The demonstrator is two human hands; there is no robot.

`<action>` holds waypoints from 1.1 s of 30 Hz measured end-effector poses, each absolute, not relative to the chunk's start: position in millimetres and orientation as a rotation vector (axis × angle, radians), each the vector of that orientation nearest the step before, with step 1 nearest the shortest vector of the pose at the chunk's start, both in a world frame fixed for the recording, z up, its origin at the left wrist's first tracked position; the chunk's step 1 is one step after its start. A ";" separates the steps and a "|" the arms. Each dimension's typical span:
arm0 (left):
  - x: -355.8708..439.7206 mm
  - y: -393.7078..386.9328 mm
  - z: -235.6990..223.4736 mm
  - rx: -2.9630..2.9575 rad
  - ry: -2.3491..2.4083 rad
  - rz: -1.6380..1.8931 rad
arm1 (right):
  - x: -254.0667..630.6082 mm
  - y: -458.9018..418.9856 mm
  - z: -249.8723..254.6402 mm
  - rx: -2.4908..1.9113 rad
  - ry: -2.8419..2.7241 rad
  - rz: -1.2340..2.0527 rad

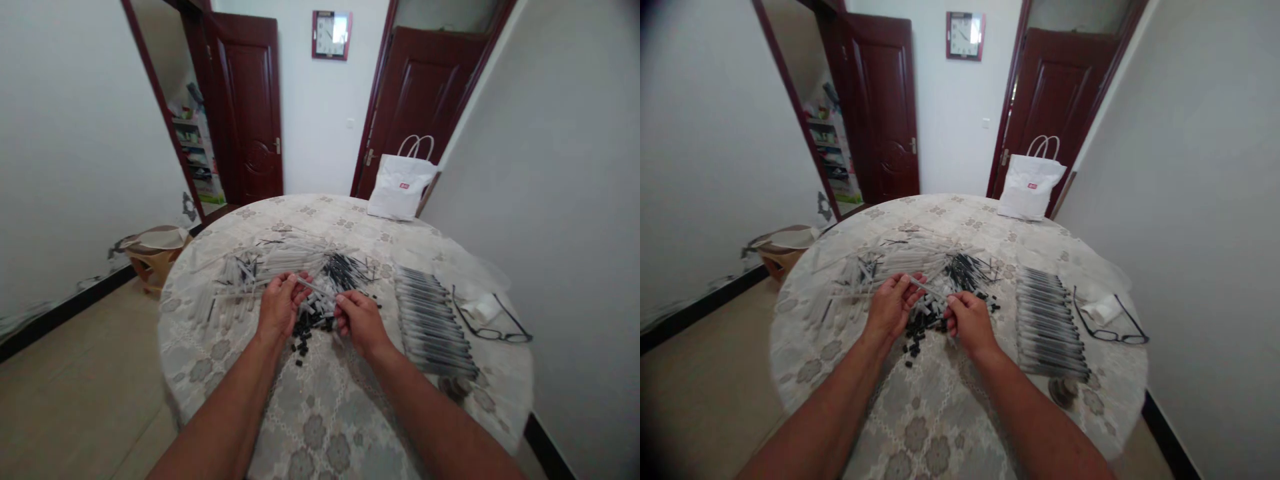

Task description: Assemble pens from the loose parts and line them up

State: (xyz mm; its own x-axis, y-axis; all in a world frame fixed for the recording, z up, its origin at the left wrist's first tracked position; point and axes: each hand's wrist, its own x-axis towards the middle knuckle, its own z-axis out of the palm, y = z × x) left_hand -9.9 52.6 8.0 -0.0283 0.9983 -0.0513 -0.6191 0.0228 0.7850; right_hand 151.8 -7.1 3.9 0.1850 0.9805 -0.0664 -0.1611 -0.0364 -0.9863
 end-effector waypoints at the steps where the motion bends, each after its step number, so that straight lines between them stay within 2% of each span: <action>1: -9.9 53.6 8.4 0.690 0.778 1.467 | 151.2 -5.3 4.6 -1.205 -0.888 1.219; 4: -9.6 57.6 10.6 0.737 0.809 1.492 | 152.7 -1.9 10.3 -1.282 -1.026 1.172; 9: -6.3 50.3 17.1 0.926 0.803 1.393 | 158.6 -14.7 34.9 -1.447 -1.750 0.436; 13: -6.1 36.1 21.3 1.347 0.922 1.278 | 174.8 -37.1 60.4 -1.613 -2.135 0.149; 17: -9.8 33.2 17.1 1.744 1.162 1.330 | 227.8 -49.0 81.2 -1.794 -2.231 -0.094; 23: -17.0 42.6 3.4 2.139 1.346 1.415 | 345.1 -22.9 84.9 -2.504 -1.986 -0.254; 27: -21.3 46.7 0.4 2.334 1.476 1.459 | 382.0 -2.4 71.4 -2.598 -1.975 -0.223; 33: -26.3 49.3 -6.4 2.542 1.448 1.482 | 385.6 16.9 53.9 -2.584 -2.087 -0.164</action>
State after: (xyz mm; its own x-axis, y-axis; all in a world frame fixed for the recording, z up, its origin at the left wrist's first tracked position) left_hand -26.3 49.3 -6.4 0.2058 0.6192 0.7578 0.7432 -0.6026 0.2906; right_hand 385.6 16.9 53.9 0.2141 0.9761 -0.0384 0.9580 -0.2021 0.2034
